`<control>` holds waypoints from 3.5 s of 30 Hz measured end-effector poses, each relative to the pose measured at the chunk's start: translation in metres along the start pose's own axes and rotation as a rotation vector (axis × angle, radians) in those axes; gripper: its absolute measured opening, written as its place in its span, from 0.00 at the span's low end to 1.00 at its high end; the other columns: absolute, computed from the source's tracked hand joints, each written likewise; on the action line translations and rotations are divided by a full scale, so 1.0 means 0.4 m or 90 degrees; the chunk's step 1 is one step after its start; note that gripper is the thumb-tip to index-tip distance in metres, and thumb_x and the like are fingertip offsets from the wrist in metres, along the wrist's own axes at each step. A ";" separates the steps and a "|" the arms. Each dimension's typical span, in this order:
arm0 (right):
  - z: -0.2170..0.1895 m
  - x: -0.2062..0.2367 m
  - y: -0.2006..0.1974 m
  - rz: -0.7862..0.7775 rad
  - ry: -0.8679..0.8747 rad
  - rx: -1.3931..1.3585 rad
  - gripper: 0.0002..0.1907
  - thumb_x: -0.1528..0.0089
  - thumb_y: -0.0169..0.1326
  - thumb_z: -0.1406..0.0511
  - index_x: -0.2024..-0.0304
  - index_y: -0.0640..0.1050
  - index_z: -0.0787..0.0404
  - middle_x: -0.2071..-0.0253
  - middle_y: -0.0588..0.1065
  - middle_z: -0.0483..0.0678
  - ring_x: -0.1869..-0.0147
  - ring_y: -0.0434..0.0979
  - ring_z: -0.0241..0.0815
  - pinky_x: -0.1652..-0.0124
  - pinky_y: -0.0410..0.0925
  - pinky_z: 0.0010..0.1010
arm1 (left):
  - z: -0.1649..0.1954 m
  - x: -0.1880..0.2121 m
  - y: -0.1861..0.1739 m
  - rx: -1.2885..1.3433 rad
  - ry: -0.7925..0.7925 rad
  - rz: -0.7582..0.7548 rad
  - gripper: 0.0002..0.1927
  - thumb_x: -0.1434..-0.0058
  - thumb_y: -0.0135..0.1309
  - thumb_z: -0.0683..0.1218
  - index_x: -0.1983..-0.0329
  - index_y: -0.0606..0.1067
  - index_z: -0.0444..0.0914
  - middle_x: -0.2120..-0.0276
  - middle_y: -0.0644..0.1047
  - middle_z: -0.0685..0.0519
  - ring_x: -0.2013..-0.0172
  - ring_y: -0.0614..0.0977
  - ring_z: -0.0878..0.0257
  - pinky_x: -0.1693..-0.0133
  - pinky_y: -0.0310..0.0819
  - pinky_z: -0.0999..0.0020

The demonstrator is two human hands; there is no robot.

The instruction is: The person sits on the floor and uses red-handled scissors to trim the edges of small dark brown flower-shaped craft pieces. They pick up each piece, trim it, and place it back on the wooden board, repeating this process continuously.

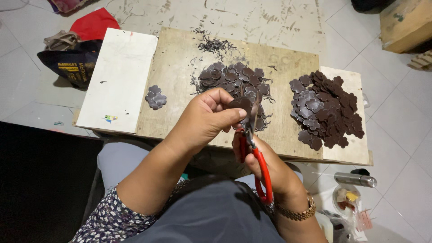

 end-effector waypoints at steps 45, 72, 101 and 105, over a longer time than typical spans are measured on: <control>-0.012 0.011 -0.008 0.001 0.017 -0.053 0.41 0.36 0.48 0.34 0.48 0.70 0.66 0.60 0.67 0.44 0.57 0.63 0.35 0.57 0.62 0.26 | 0.002 0.014 -0.004 0.033 0.016 0.026 0.08 0.38 0.62 0.39 0.63 0.72 0.36 0.70 0.79 0.54 0.72 0.76 0.72 0.69 0.72 0.76; -0.003 0.002 0.013 -0.005 -0.031 -0.078 0.42 0.34 0.44 0.33 0.48 0.70 0.65 0.60 0.67 0.43 0.56 0.64 0.34 0.56 0.62 0.24 | -0.030 0.019 0.010 0.193 -0.088 0.036 0.09 0.38 0.59 0.39 0.60 0.71 0.36 0.67 0.80 0.52 0.69 0.82 0.67 0.65 0.79 0.74; 0.029 0.008 -0.003 0.093 0.001 -0.062 0.41 0.36 0.48 0.34 0.49 0.71 0.65 0.63 0.65 0.39 0.61 0.61 0.30 0.61 0.61 0.22 | -0.005 0.020 0.006 0.014 0.036 0.023 0.07 0.35 0.61 0.40 0.62 0.72 0.36 0.69 0.80 0.53 0.70 0.79 0.70 0.68 0.72 0.76; 0.015 0.010 0.002 0.084 -0.001 -0.089 0.46 0.38 0.48 0.32 0.45 0.70 0.67 0.60 0.65 0.42 0.58 0.60 0.32 0.59 0.60 0.24 | -0.009 0.026 0.021 -0.005 -0.017 -0.011 0.06 0.35 0.59 0.41 0.62 0.72 0.37 0.71 0.80 0.53 0.72 0.79 0.71 0.70 0.71 0.77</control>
Point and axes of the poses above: each hand's wrist, its own x-axis away from the middle knuckle, its own y-axis out of the palm, z = x × y, the point moved 6 cm from there along -x, towards the middle knuckle
